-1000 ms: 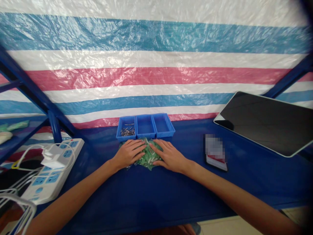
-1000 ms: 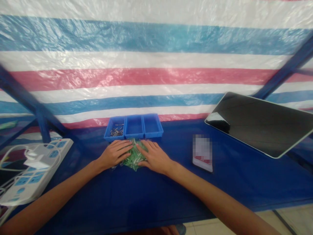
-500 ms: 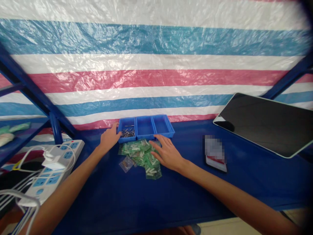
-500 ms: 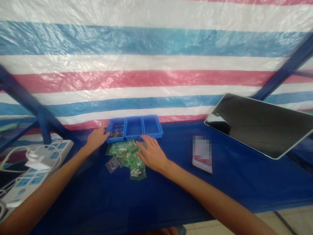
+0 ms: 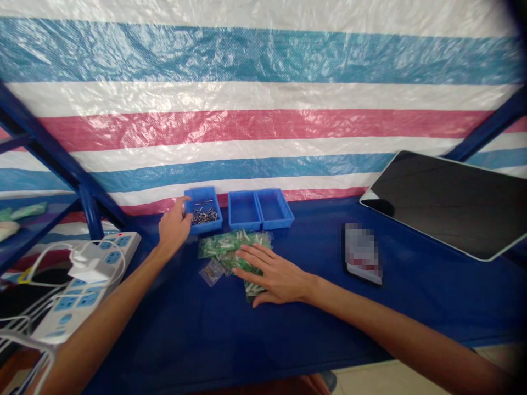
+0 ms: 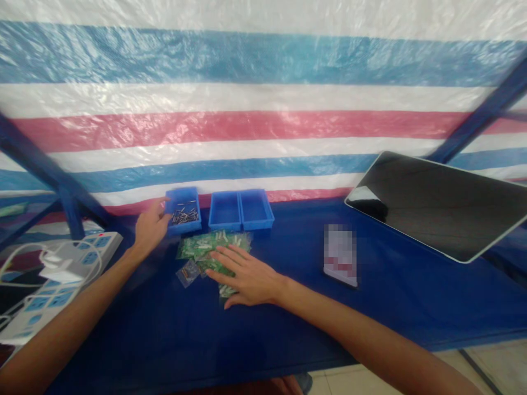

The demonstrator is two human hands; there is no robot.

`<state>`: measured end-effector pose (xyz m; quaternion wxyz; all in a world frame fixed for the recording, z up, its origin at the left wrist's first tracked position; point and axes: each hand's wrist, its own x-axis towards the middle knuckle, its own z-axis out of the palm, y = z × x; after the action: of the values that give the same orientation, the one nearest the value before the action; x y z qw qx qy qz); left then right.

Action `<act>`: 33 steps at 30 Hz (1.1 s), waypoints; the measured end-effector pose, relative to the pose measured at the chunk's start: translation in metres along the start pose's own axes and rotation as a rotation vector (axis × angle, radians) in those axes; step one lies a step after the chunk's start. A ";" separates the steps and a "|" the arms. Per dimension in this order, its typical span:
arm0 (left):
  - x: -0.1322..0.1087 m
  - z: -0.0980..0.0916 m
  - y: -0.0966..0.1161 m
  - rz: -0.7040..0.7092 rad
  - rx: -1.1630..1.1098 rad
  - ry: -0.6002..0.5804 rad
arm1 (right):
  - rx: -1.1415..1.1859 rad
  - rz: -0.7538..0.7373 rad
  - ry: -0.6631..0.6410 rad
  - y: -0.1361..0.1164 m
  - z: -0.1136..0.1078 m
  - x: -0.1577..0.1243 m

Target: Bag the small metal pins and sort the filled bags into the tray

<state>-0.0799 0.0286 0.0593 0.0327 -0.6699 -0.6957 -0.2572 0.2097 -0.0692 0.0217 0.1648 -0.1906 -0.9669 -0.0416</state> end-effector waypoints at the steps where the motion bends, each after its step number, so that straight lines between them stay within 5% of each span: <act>1: -0.001 -0.001 0.002 0.009 -0.044 0.032 | -0.006 0.005 -0.004 0.002 0.003 -0.001; 8: -0.018 -0.002 0.027 0.045 -0.472 0.185 | 0.083 0.136 0.167 0.013 0.004 0.003; 13: -0.039 0.002 0.047 0.080 -0.643 0.186 | 0.379 0.701 0.527 0.023 -0.008 0.015; 16: -0.051 0.008 0.060 0.094 -0.719 0.159 | 0.601 0.864 0.478 0.036 -0.004 0.029; 24: -0.074 0.019 0.079 0.144 -0.759 0.063 | 0.650 0.796 0.540 0.045 0.003 0.052; 29: -0.096 0.019 0.080 0.266 -0.647 0.171 | 0.429 0.839 0.514 0.050 -0.009 0.044; 33: -0.111 0.028 0.084 0.404 -0.455 0.077 | 0.264 0.801 0.465 0.046 -0.021 0.042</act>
<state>0.0194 -0.0644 0.0179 -0.0412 -0.7745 -0.4713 -0.4199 0.1970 -0.0151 0.0565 0.4024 -0.5110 -0.7520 0.1069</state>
